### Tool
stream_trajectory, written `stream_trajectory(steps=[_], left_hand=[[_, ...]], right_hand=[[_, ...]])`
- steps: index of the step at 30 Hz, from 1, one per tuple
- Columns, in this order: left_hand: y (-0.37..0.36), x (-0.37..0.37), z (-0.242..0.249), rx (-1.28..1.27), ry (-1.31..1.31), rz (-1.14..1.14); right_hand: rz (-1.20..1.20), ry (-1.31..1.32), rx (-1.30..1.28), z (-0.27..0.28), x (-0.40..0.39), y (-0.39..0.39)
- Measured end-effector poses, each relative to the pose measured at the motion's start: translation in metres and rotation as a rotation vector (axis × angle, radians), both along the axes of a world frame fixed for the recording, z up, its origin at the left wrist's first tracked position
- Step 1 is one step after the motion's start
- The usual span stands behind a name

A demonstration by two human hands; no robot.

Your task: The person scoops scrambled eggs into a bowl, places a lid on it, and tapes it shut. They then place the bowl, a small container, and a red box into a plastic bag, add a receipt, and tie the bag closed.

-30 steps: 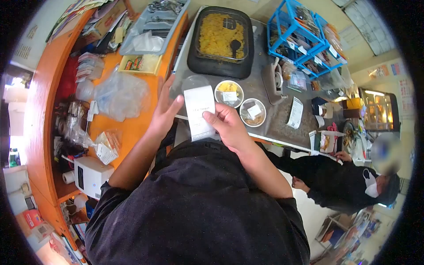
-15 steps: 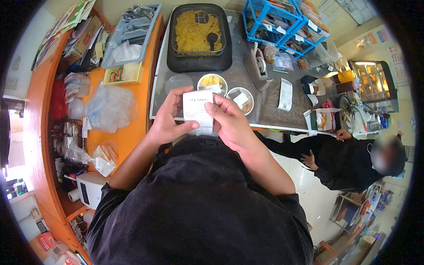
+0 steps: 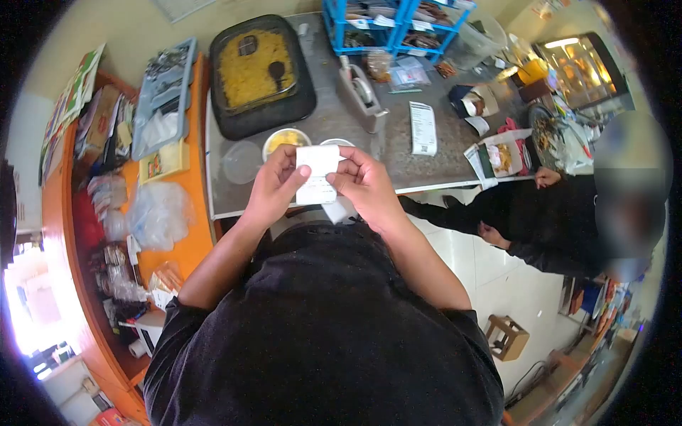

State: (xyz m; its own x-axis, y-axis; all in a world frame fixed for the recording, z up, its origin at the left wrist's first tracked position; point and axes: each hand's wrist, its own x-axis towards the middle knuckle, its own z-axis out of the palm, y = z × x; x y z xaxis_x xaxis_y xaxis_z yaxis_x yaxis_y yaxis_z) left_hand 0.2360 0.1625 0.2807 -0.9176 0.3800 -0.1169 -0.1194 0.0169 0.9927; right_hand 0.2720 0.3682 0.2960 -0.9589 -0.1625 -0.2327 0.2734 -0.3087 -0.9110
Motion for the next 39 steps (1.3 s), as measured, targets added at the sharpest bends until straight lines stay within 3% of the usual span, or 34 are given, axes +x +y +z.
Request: stream_trajectory(steps=[1,5,7,9,12,15,18,20,21,23,27,29,32,35,36,39], left_hand=[[0.016,-0.003,-0.002,-0.002,0.019,0.008],[0.072,-0.031,-0.017,0.213,-0.411,0.152],[0.095,-0.048,-0.03,0.403,-0.47,0.069],[0.123,-0.065,-0.035,0.508,-0.365,0.184],[0.154,-0.094,-0.048,0.303,-0.086,0.409],[0.163,-0.119,-0.087,-0.027,0.188,0.421],[0.16,-0.13,-0.125,-0.194,0.291,0.265],[0.178,-0.122,-0.101,-0.295,0.34,0.231],[0.19,-0.115,-0.093,-0.341,0.361,0.208],[0.206,-0.102,-0.095,-0.252,0.245,0.151],[0.252,-0.089,-0.098,-0.367,0.111,-0.167],[0.28,-0.09,-0.115,-0.521,0.436,-0.384],[0.307,-0.09,-0.156,-0.77,0.742,-0.647],[0.309,-0.08,-0.188,-0.962,0.845,-0.746],[0.308,-0.077,-0.191,-1.013,0.865,-0.753],[0.3,-0.059,-0.177,-1.097,0.758,-0.77]], right_hand=[[-0.022,-0.013,0.001,-0.009,0.0,0.016],[-0.016,0.246,0.106,-0.028,-0.019,0.075],[0.096,0.357,0.147,-0.042,-0.04,0.108],[0.153,0.288,0.177,-0.055,-0.052,0.14],[0.23,0.131,0.527,-0.087,-0.056,0.182],[0.209,0.089,0.649,-0.144,-0.054,0.205],[0.083,0.056,0.512,-0.19,-0.043,0.223],[0.001,-0.038,0.319,-0.182,-0.034,0.24],[-0.042,-0.038,0.094,-0.181,-0.03,0.249],[-0.159,-0.11,-0.104,-0.144,-0.029,0.269],[-0.404,0.065,-0.029,-0.11,-0.066,0.296],[-0.475,0.055,-0.02,-0.114,-0.102,0.308],[-0.496,0.368,-0.023,-0.108,-0.14,0.315],[-0.48,0.208,0.214,-0.154,-0.142,0.33],[-0.428,0.005,0.473,-0.182,-0.135,0.334],[-0.512,-0.043,0.781,-0.221,-0.107,0.328]])
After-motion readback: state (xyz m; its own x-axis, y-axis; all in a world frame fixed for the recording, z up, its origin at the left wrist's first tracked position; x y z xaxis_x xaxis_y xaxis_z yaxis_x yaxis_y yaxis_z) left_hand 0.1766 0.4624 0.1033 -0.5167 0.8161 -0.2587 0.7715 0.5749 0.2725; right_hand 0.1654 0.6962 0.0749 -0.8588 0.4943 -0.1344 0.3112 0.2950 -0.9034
